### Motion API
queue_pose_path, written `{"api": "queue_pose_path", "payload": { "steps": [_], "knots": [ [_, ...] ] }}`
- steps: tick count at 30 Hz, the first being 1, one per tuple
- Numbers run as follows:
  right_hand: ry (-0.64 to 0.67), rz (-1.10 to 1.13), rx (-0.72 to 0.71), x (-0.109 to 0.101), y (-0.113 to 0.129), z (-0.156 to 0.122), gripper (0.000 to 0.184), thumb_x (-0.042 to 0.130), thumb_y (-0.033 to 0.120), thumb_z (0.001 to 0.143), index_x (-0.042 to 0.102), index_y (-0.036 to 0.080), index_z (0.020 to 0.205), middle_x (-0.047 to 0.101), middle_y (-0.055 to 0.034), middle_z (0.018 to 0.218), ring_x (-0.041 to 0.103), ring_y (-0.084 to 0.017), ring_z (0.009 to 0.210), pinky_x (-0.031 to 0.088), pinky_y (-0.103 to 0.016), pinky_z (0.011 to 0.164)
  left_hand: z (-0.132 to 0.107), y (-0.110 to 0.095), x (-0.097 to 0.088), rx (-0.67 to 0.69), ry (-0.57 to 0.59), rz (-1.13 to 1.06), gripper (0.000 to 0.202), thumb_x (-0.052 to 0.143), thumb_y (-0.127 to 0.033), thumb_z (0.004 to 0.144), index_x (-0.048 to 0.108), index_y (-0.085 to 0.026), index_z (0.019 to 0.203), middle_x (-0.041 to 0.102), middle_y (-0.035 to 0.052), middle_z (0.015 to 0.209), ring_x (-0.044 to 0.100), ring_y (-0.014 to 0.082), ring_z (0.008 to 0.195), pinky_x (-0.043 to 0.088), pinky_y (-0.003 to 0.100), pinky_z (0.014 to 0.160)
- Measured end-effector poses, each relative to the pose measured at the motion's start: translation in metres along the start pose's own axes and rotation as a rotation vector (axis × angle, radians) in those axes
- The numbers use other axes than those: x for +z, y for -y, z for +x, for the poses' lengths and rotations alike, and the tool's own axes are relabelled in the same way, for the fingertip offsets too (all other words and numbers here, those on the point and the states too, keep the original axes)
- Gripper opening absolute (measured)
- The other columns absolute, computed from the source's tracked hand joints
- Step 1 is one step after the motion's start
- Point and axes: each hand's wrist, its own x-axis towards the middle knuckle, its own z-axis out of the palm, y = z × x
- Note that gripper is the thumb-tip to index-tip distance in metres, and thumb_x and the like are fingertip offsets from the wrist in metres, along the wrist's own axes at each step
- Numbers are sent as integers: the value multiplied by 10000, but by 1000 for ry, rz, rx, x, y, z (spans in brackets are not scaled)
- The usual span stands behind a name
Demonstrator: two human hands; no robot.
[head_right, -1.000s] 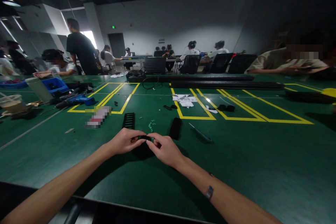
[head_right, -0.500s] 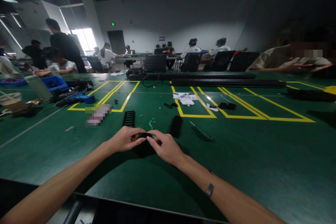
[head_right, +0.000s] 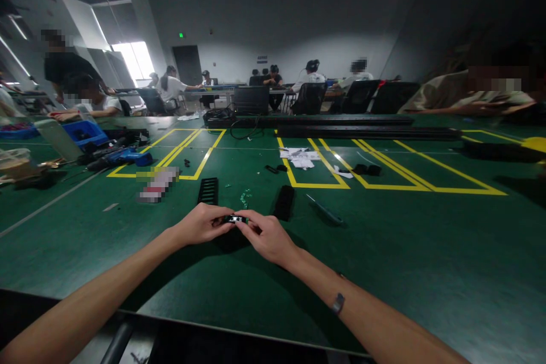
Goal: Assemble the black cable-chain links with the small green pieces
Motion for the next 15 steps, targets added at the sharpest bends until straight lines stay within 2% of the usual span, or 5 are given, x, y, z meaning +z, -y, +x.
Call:
{"api": "queue_pose_path", "payload": {
  "steps": [15],
  "knots": [
    [14, -48, 9, 0, -1, 0, 287, 558, 308, 987, 609, 189, 1243, 462, 61, 616, 421, -97, 521, 316, -228, 530, -2, 5, 4, -8, -20, 25, 313, 523, -337, 971, 646, -145, 1185, 625, 20, 716, 519, 93, 584, 351, 200, 584]
  ]
}}
